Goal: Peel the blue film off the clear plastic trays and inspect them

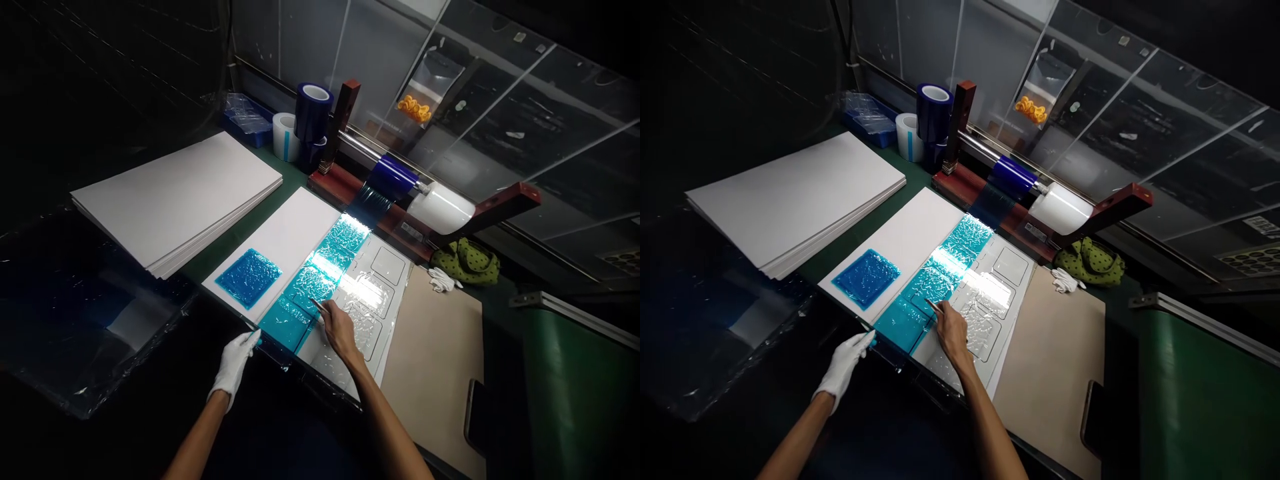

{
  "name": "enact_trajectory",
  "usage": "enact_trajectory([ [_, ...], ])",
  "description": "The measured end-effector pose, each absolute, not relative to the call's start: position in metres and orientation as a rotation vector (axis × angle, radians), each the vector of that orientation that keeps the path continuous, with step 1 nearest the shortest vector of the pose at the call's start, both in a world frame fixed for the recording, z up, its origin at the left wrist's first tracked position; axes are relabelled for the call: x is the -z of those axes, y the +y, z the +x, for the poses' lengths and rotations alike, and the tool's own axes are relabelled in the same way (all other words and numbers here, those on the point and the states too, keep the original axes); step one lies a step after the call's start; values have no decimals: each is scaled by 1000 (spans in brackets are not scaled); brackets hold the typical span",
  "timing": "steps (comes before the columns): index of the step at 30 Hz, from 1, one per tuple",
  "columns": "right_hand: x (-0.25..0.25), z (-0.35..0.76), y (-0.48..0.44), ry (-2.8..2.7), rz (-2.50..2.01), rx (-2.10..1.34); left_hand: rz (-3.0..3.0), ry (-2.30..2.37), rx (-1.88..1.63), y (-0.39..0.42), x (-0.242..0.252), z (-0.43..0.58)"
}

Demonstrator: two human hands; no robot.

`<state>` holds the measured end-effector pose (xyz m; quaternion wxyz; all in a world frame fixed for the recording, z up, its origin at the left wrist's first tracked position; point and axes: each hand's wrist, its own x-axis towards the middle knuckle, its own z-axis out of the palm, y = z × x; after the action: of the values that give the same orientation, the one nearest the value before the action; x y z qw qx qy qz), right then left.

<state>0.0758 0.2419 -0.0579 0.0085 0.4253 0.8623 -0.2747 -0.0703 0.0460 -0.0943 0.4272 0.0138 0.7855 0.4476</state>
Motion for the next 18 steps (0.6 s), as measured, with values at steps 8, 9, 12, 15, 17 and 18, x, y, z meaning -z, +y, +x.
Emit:
enact_trajectory([
  [8,81,41,248,2680,1344,929,0,1954,-1165,39,82,-69],
  [9,81,41,249,2680,1344,932,-19,1954,-1167,35,79,-70],
  [12,79,44,249,2685,1333,947,-83,1953,-1198,23,76,-83],
  [15,78,51,247,2723,1400,1061,-114,1985,-1297,19,77,-112],
  [17,78,58,246,2746,1507,1193,-116,2020,-1367,25,79,-138],
  [18,78,63,246,2747,1560,1254,-112,2035,-1395,30,80,-152],
])
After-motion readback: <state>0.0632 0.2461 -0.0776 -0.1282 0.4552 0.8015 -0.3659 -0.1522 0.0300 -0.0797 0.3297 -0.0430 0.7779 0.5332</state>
